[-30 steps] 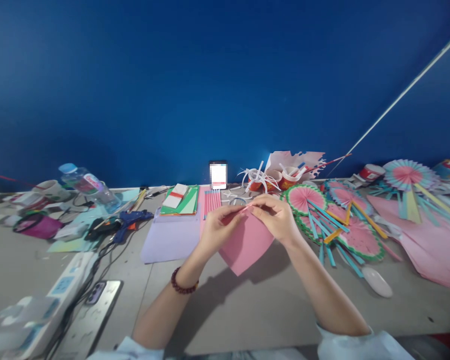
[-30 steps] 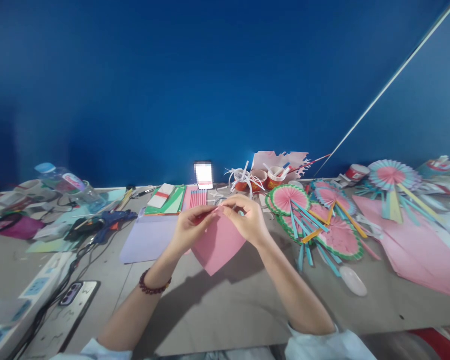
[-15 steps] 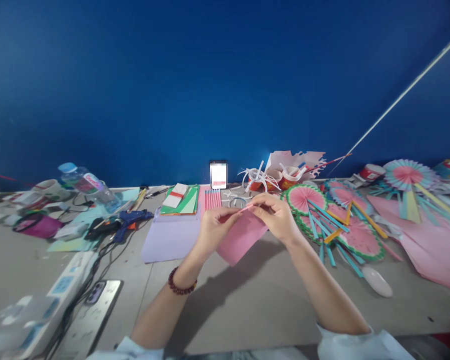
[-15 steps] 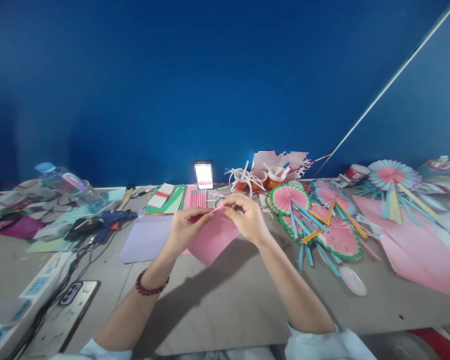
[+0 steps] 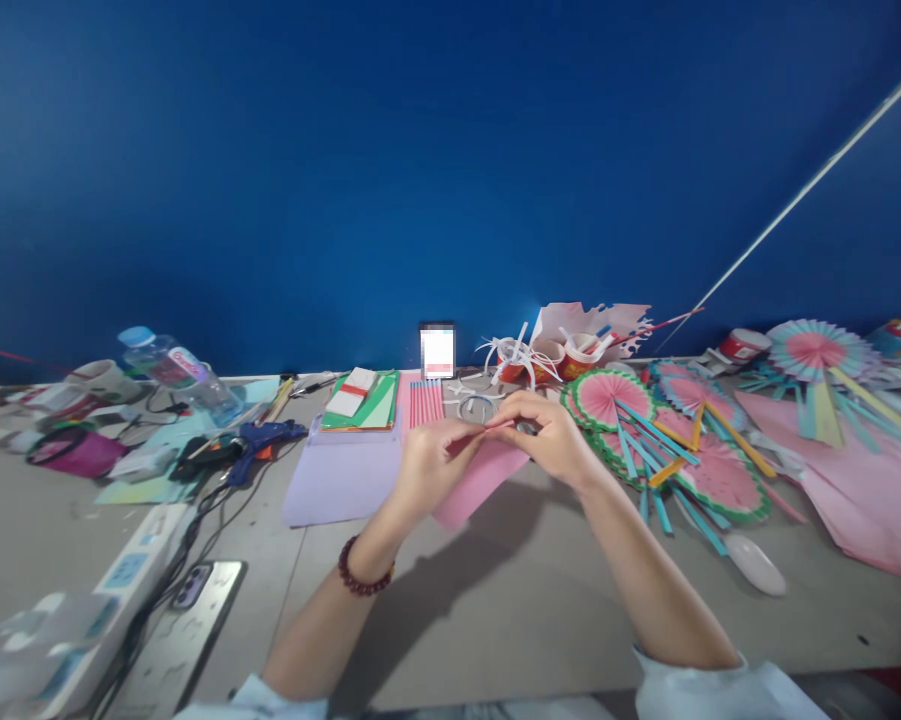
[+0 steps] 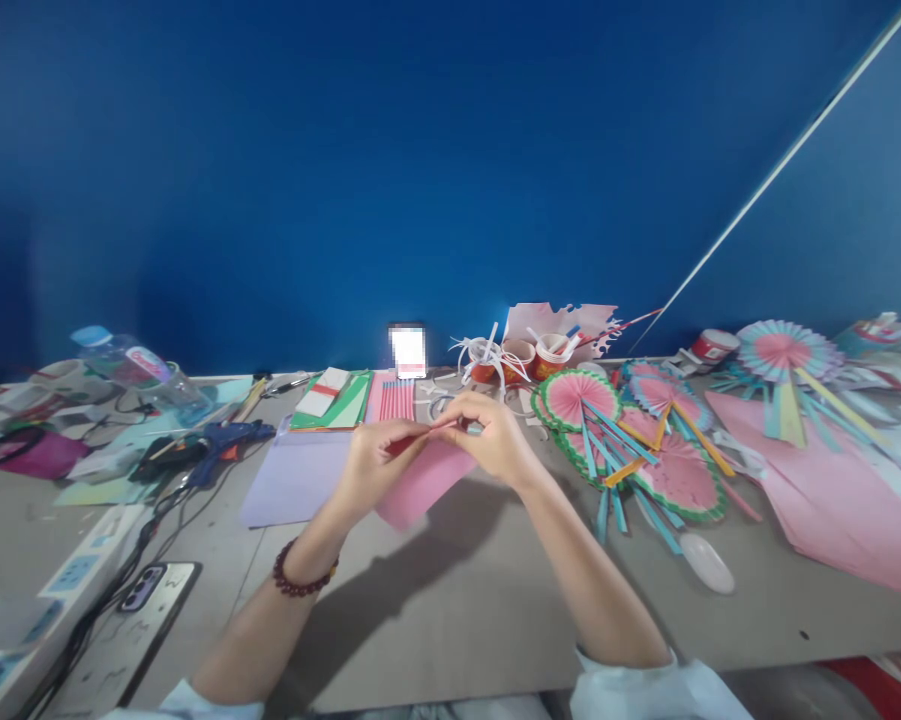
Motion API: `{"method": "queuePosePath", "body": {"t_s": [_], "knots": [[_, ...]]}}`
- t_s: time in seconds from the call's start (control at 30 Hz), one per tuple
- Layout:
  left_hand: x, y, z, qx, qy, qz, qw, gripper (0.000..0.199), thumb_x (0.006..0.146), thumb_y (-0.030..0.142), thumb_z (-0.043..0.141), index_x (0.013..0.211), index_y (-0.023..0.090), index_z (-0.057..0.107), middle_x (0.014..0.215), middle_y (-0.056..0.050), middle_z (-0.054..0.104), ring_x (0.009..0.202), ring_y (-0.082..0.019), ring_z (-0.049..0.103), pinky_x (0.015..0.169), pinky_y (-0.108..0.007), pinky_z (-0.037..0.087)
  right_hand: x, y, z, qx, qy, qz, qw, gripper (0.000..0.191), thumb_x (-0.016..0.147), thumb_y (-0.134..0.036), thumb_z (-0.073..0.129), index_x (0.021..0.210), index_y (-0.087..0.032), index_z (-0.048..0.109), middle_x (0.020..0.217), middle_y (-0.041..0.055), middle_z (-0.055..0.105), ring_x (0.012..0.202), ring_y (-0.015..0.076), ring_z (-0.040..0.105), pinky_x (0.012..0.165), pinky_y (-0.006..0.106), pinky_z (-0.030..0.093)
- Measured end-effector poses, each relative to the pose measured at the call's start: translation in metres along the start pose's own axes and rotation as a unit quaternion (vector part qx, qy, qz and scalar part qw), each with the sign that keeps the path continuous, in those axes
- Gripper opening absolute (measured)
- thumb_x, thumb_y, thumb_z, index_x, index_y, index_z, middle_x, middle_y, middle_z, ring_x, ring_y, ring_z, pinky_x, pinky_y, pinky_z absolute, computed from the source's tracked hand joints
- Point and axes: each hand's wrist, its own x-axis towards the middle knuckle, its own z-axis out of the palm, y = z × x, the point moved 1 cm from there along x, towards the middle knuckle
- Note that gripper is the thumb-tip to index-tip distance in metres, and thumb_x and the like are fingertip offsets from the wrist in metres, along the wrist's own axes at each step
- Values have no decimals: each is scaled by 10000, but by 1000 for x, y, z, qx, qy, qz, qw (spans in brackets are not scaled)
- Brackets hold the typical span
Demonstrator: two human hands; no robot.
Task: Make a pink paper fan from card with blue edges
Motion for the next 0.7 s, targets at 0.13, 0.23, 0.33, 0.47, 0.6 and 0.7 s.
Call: {"method": "queuePosePath", "body": {"t_s": [0.13, 0.23, 0.33, 0.47, 0.6, 0.7], "knots": [[0, 0, -2, 19, -40, -29, 999, 209, 898, 289, 549, 1007, 214, 710, 958, -33, 737, 838, -174, 679, 724, -256, 507, 2, 1, -1, -34, 26, -17, 999, 85, 800, -272, 659, 768, -208, 704, 823, 37, 646, 792, 176, 597, 693, 308, 478], [1, -4, -5, 29, -39, -54, 997, 208, 887, 322, 562, 991, 233, 718, 963, -24, 740, 846, -184, 684, 718, -257, 516, 3, 0, 0, -51, 31, -20, 998, 75, 811, -228, 634, 763, -199, 685, 809, 31, 637, 777, 171, 589, 673, 296, 468], [2, -6, -7, 26, -33, -59, 997, 189, 871, 331, 584, 944, 236, 731, 928, -19, 747, 813, -180, 691, 693, -251, 518, 3, -1, 1, -51, 30, -22, 998, 73, 814, -214, 623, 762, -197, 671, 808, 29, 631, 775, 171, 586, 663, 289, 467], [3, -6, -7, 28, -31, -60, 997, 179, 857, 328, 601, 905, 226, 740, 891, -21, 752, 768, -179, 694, 662, -250, 517, 3, 0, 3, -47, 31, -19, 998, 64, 811, -217, 626, 764, -197, 664, 806, 27, 631, 756, 166, 582, 661, 294, 470], [3, -6, -7, 34, -19, -61, 997, 147, 840, 295, 625, 875, 220, 745, 864, -21, 755, 743, -176, 697, 652, -245, 515, 3, 0, 3, -44, 30, -16, 998, 69, 814, -224, 625, 761, -197, 661, 810, 34, 634, 767, 168, 585, 665, 297, 471], [2, -7, -7, 45, -10, -51, 998, 137, 840, 271, 622, 860, 223, 748, 845, -16, 756, 718, -166, 695, 627, -229, 504, 3, -1, 4, -43, 31, -17, 998, 83, 817, -246, 626, 758, -196, 658, 806, 38, 635, 767, 170, 587, 664, 297, 474]]}}
